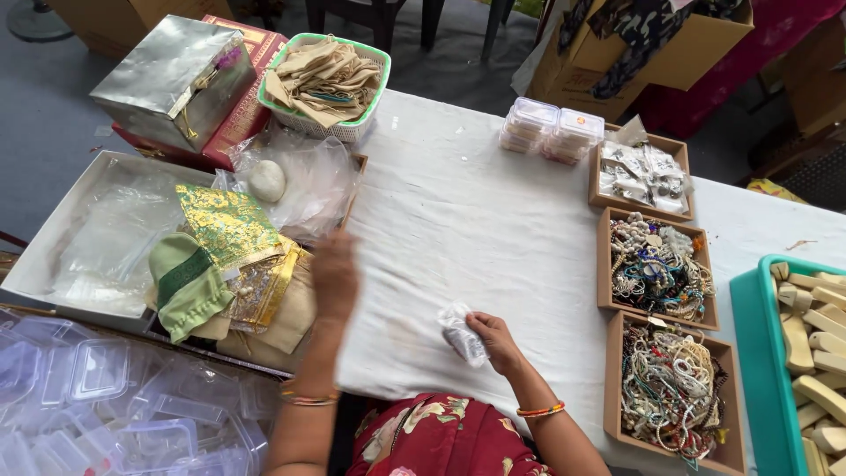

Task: The person sits at a table and wraps a small item in a beige cloth, placing it into a clear plastic container. They then pick up a beaded necklace, untangle it, and place it into a small plastic bag. Finally, they wrap a green and gold patterned pouch in a clear bag and place it into a plastic container.

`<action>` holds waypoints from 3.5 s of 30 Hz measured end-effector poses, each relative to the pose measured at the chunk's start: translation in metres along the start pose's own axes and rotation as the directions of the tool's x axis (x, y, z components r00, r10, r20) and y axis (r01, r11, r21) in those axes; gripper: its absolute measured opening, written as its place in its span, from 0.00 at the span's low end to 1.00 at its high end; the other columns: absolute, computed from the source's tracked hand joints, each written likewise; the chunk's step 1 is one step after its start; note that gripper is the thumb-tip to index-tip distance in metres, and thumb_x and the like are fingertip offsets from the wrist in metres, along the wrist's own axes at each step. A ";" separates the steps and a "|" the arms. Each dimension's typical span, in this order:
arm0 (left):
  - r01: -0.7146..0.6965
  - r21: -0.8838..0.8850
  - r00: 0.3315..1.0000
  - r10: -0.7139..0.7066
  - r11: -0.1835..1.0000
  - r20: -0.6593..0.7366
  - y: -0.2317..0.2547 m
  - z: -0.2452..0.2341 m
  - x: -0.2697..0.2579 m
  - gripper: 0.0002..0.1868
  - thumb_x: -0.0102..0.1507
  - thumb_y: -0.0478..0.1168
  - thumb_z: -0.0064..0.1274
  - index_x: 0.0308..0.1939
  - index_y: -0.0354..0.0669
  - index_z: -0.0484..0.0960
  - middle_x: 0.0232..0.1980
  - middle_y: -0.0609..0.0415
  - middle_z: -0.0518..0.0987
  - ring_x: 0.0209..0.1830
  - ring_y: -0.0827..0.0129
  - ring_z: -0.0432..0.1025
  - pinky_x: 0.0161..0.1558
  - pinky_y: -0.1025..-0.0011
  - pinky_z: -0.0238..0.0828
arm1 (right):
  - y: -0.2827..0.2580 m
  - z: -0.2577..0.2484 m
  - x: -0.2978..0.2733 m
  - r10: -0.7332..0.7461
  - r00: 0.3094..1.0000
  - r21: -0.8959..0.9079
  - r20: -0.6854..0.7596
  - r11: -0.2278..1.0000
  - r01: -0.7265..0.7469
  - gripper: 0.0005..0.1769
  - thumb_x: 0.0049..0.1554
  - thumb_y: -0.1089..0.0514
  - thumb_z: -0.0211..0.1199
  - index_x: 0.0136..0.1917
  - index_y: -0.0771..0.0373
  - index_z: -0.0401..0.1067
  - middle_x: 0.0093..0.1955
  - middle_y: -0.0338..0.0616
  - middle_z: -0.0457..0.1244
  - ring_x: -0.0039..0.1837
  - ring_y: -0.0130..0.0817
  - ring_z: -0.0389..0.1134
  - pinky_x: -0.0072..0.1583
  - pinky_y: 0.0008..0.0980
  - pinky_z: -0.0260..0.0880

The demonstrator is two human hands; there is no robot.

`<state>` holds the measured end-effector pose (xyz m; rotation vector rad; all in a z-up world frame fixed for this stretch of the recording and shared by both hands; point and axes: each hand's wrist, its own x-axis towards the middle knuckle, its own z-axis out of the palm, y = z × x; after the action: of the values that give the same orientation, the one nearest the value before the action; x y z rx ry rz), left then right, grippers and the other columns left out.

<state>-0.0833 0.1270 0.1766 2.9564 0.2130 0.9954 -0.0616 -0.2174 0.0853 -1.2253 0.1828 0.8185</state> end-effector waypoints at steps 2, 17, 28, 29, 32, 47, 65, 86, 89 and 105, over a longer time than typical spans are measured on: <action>0.078 0.116 0.986 -0.094 0.990 0.141 -0.047 -0.048 0.012 0.26 0.53 0.35 0.55 0.57 0.44 0.79 0.64 0.48 0.73 0.66 0.58 0.68 0.64 0.56 0.65 | -0.002 -0.008 -0.006 -0.005 0.999 0.017 -0.035 1.000 0.006 0.20 0.64 0.54 0.58 0.60 0.72 0.74 0.47 0.50 0.72 0.43 0.32 0.75 0.46 0.31 0.78; -0.027 -0.142 0.996 0.015 0.989 -0.087 -0.020 0.007 0.028 0.04 0.68 0.36 0.53 0.43 0.41 0.82 0.34 0.48 0.80 0.32 0.56 0.77 0.33 0.60 0.74 | -0.012 0.003 -0.019 -0.020 0.998 0.011 -0.066 1.000 0.020 0.21 0.63 0.53 0.59 0.61 0.71 0.73 0.46 0.50 0.72 0.43 0.33 0.75 0.46 0.34 0.79; 0.259 -0.611 0.819 0.165 0.748 0.550 0.134 0.106 -0.051 0.14 0.65 0.33 0.42 0.49 0.48 0.81 0.43 0.44 0.84 0.43 0.46 0.79 0.43 0.52 0.76 | 0.007 -0.018 -0.016 -0.104 0.980 0.105 -0.167 0.987 0.122 0.18 0.63 0.53 0.60 0.59 0.70 0.75 0.46 0.44 0.71 0.44 0.28 0.72 0.47 0.30 0.75; 0.307 -0.579 0.776 0.154 0.755 0.612 0.137 0.099 -0.050 0.13 0.67 0.34 0.43 0.51 0.47 0.79 0.43 0.43 0.84 0.43 0.46 0.79 0.44 0.52 0.75 | 0.011 -0.020 -0.018 -0.106 0.974 0.115 -0.203 0.985 0.131 0.18 0.63 0.53 0.60 0.58 0.70 0.75 0.46 0.44 0.71 0.44 0.28 0.72 0.46 0.30 0.75; 0.339 -0.550 0.730 0.155 0.763 0.665 0.137 0.103 -0.046 0.10 0.68 0.35 0.44 0.51 0.45 0.78 0.42 0.43 0.84 0.43 0.47 0.79 0.46 0.54 0.75 | 0.024 -0.026 0.000 -0.175 0.944 0.112 -0.280 0.971 0.213 0.18 0.63 0.53 0.61 0.58 0.70 0.76 0.47 0.43 0.71 0.44 0.27 0.72 0.47 0.29 0.74; -0.005 -0.722 0.886 0.338 0.692 0.318 0.147 0.070 -0.033 0.26 0.56 0.27 0.54 0.59 0.45 0.81 0.55 0.52 0.79 0.57 0.56 0.72 0.56 0.60 0.71 | 0.007 0.007 0.033 -0.659 0.750 -0.880 -0.059 0.388 0.272 0.12 0.59 0.56 0.65 0.55 0.61 0.79 0.42 0.50 0.72 0.40 0.37 0.72 0.44 0.34 0.71; 0.089 -0.702 0.960 0.127 0.707 0.249 0.157 0.049 -0.045 0.13 0.56 0.31 0.57 0.44 0.46 0.83 0.45 0.55 0.81 0.46 0.59 0.76 0.48 0.63 0.73 | 0.003 0.015 0.023 -0.608 0.728 -0.596 -0.317 0.725 0.346 0.12 0.62 0.59 0.62 0.56 0.67 0.78 0.43 0.44 0.72 0.43 0.24 0.72 0.46 0.29 0.72; 0.091 -0.746 0.980 0.076 0.659 0.186 0.162 0.034 -0.049 0.10 0.57 0.31 0.59 0.42 0.44 0.81 0.43 0.53 0.78 0.45 0.57 0.76 0.44 0.62 0.74 | 0.008 0.002 0.021 -0.372 0.775 -0.027 -0.510 0.908 0.418 0.16 0.64 0.58 0.60 0.59 0.70 0.78 0.46 0.41 0.70 0.46 0.23 0.66 0.47 0.26 0.67; 0.066 -0.734 0.977 0.105 0.675 0.184 0.166 0.032 -0.049 0.09 0.57 0.32 0.59 0.40 0.45 0.82 0.43 0.54 0.79 0.45 0.58 0.76 0.44 0.62 0.75 | 0.008 0.007 0.022 -0.368 0.794 -0.267 -0.484 0.926 0.266 0.16 0.65 0.57 0.60 0.59 0.70 0.80 0.44 0.42 0.69 0.44 0.22 0.63 0.44 0.26 0.65; 0.368 -0.330 0.883 -0.215 0.869 0.418 0.137 0.063 -0.088 0.29 0.50 0.43 0.63 0.54 0.47 0.71 0.55 0.51 0.70 0.59 0.57 0.65 0.56 0.54 0.60 | 0.034 0.000 0.072 -0.292 0.922 -0.111 -0.256 0.956 0.272 0.22 0.60 0.63 0.62 0.67 0.62 0.65 0.58 0.38 0.67 0.57 0.27 0.68 0.58 0.29 0.69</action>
<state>-0.0973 -0.0189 0.0810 2.5557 0.3883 0.3731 -0.0328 -0.1814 0.0206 -1.3933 0.1927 0.4076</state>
